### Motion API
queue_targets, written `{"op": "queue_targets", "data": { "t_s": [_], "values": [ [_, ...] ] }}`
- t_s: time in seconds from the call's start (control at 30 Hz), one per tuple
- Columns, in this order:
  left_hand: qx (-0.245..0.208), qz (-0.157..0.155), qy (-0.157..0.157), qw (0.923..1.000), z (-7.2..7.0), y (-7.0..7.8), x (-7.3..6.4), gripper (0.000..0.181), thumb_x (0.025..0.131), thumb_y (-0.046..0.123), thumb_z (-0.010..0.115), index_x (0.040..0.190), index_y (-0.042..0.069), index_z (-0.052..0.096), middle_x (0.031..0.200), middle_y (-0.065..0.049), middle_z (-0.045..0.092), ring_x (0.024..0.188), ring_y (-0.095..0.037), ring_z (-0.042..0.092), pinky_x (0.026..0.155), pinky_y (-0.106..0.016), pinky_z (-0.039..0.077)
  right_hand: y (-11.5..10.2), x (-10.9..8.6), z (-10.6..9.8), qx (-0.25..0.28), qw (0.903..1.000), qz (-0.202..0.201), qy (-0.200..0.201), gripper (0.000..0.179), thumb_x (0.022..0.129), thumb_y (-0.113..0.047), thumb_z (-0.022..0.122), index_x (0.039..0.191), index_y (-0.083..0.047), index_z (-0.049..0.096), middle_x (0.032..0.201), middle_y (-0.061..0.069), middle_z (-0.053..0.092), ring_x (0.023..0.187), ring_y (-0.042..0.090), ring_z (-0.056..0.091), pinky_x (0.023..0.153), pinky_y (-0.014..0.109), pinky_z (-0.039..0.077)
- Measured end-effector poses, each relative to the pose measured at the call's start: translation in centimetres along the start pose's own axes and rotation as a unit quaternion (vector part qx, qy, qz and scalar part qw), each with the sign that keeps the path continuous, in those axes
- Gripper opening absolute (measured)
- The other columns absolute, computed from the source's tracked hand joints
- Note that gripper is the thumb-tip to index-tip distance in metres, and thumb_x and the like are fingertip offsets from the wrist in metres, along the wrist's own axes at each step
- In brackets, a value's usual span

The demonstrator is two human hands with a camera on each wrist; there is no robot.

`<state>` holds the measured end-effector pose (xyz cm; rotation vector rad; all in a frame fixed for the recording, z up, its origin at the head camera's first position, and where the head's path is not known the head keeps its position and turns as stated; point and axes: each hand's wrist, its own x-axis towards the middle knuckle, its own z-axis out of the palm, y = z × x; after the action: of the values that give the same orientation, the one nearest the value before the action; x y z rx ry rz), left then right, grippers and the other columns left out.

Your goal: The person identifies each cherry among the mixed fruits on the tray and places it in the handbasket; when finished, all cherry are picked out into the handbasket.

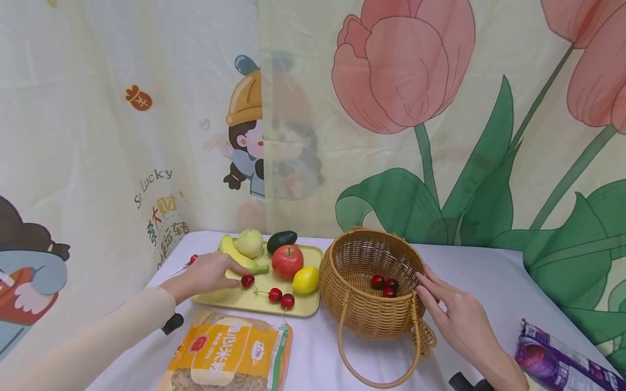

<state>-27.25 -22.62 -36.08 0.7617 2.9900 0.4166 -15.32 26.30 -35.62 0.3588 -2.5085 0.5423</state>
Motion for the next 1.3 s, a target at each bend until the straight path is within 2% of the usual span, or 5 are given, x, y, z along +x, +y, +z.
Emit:
{"op": "queue_targets", "data": {
  "t_s": [0.2,0.3,0.57,0.93,1.3],
  "values": [
    [0.002,-0.010,-0.008,0.9999,0.9,0.2,0.5,0.036,0.086,0.022,0.081,0.122,0.022,0.077,0.114,0.000,0.079,0.065,-0.010,0.047,0.058,-0.026,0.032,-0.1,0.0,-0.1,-0.001,1.0000,0.004,-0.005,0.037,0.103,-0.025,0.062,0.132,-0.003,0.068,0.142,0.022,0.060,0.116,0.047,0.066,0.088,0.062,0.055],
    [0.012,-0.005,-0.005,0.9999,1.2,0.2,0.8,0.035,0.086,0.024,0.081,0.121,0.022,0.078,0.112,0.001,0.080,0.068,-0.010,0.049,0.060,-0.026,0.034,-0.1,0.0,0.0,0.000,1.0000,0.001,-0.003,0.037,0.104,-0.025,0.061,0.132,-0.002,0.068,0.141,0.022,0.060,0.116,0.047,0.066,0.087,0.062,0.055],
    [0.013,0.014,-0.010,0.9998,1.7,0.6,1.4,0.034,0.086,0.028,0.082,0.119,0.021,0.079,0.110,0.003,0.080,0.095,-0.015,0.071,0.073,-0.028,0.047,-0.1,0.1,0.0,0.002,1.0000,0.003,-0.005,0.037,0.104,-0.025,0.061,0.133,-0.002,0.068,0.142,0.022,0.060,0.116,0.047,0.066,0.087,0.061,0.055],
    [-0.011,0.020,-0.009,0.9997,2.2,0.6,1.7,0.033,0.086,0.027,0.083,0.117,0.021,0.080,0.104,0.006,0.081,0.100,-0.016,0.072,0.078,-0.028,0.049,-0.1,0.1,-0.1,0.000,0.9999,0.010,-0.010,0.038,0.104,-0.026,0.061,0.133,-0.003,0.067,0.143,0.021,0.059,0.117,0.047,0.065,0.087,0.062,0.055],
    [-0.027,0.019,-0.007,0.9994,2.4,0.2,1.8,0.032,0.085,0.026,0.083,0.116,0.020,0.080,0.102,0.005,0.081,0.097,-0.013,0.071,0.073,-0.024,0.045,-0.1,0.0,0.0,-0.001,0.9997,0.015,-0.016,0.038,0.104,-0.026,0.061,0.134,-0.004,0.067,0.143,0.021,0.059,0.118,0.048,0.065,0.087,0.062,0.055]
  ]
}}
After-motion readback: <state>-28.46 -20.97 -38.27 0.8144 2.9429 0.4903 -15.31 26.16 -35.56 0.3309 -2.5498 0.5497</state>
